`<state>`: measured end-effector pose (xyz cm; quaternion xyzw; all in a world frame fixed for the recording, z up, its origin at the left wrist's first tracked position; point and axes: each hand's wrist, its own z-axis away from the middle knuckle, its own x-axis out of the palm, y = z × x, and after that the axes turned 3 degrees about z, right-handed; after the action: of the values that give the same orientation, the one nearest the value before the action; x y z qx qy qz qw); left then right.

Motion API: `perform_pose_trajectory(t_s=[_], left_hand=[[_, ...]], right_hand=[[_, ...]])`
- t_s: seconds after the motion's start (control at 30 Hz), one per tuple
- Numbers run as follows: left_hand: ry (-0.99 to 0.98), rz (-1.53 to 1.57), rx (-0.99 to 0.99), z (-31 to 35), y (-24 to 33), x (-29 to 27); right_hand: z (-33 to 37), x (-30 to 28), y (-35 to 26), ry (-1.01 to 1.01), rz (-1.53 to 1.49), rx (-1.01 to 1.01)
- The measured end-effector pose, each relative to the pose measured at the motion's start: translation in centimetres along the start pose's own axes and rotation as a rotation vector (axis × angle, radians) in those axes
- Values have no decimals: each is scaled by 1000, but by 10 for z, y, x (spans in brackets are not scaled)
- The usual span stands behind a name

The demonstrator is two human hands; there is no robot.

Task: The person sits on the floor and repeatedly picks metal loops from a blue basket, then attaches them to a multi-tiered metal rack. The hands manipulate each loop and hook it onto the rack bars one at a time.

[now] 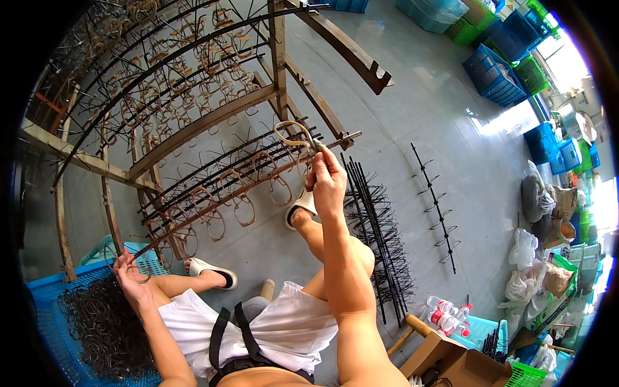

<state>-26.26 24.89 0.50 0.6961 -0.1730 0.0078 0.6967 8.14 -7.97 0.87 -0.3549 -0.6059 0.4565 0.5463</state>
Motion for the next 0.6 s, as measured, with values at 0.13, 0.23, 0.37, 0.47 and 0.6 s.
perform_pose_trajectory(t_s=[0.13, 0.23, 0.37, 0.47, 0.6], left_hand=[[3, -27, 15, -4, 4, -7], [-40, -1, 30, -7, 2, -15], [-42, 9, 39, -8, 2, -12], [-47, 44, 21, -6, 4, -11], [-56, 61, -4, -8, 6, -15]], right_hand=[[14, 8, 6, -74, 140, -34], [18, 11, 13, -64, 198, -92], [17, 10, 14, -50, 323, -141], [14, 10, 13, -38, 342, -152], [15, 18, 9, 12, 171, -56]])
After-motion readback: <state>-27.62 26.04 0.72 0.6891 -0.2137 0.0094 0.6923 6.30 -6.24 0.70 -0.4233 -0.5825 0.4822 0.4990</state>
